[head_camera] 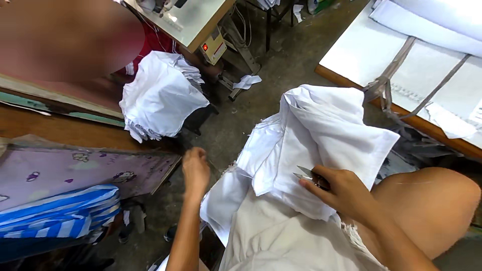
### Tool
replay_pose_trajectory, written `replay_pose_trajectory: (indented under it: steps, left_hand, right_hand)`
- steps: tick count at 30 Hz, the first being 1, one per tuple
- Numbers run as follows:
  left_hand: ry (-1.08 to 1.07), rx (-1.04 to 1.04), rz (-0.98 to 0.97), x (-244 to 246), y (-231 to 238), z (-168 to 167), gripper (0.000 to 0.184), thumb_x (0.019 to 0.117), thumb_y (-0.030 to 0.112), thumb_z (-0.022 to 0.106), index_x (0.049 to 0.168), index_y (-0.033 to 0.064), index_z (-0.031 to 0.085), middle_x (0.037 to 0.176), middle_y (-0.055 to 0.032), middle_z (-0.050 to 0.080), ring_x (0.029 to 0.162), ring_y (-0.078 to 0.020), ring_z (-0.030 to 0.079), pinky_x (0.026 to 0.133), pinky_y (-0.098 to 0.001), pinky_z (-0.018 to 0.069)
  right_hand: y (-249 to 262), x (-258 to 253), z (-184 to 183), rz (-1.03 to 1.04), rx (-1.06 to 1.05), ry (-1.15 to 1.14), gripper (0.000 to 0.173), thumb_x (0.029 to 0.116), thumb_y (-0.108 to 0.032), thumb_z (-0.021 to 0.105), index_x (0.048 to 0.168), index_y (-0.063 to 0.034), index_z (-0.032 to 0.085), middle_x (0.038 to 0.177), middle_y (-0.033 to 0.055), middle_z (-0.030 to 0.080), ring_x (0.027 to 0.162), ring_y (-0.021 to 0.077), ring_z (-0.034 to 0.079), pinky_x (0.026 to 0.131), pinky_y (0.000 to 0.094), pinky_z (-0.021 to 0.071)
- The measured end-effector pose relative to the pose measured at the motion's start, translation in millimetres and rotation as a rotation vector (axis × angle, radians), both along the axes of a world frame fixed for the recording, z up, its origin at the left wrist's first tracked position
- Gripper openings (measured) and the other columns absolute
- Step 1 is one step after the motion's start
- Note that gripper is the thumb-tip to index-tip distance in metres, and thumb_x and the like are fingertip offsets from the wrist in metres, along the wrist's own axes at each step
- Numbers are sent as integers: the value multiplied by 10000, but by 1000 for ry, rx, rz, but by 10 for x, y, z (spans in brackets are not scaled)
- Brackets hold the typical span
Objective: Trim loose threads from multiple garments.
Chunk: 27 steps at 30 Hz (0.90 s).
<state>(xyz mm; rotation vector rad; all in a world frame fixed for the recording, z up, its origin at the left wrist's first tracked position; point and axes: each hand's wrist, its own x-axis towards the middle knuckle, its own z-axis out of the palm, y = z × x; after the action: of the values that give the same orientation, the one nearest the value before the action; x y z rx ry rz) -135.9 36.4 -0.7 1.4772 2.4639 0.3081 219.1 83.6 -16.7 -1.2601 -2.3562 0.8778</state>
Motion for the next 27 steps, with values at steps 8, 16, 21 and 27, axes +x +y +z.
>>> replay_pose_trajectory:
  steps: [8,16,21,27]
  left_hand:
    - [-679,60,-416,724,-70,-35,221,988,141,631,1047,-41,742,1098,-145,721,857,-115,696,779,-266,580]
    - [-1119,-233,-195,1048,-109,93,250,975,54,650,1178,-87,610,1004,-88,688,733,-86,711,713,-254,627]
    - [-1134,-269,-150,1047,-86,68,230,935,9,686,1140,-81,634,848,-44,689,654,-69,678,650,-237,598]
    - [-1183,-336,-207,979,-41,54,53,937,-11,677,968,-51,693,745,15,680,610,-14,643,612,-186,563]
  right_hand:
    - [-73,-35,-57,-68,-27,91,529,989,-533,520,844,-42,658,566,11,489,482,138,474,457,325,379]
    - [-293,-142,-147,30,107,103,467,902,-489,627,882,-25,674,588,63,572,460,204,550,409,373,424]
    - [-377,-205,-268,5,334,98,289,841,-300,616,897,-27,693,608,77,624,432,224,581,370,367,422]
    - [-391,-133,-274,81,370,188,213,841,-248,595,894,-56,670,603,47,610,430,168,542,380,303,393]
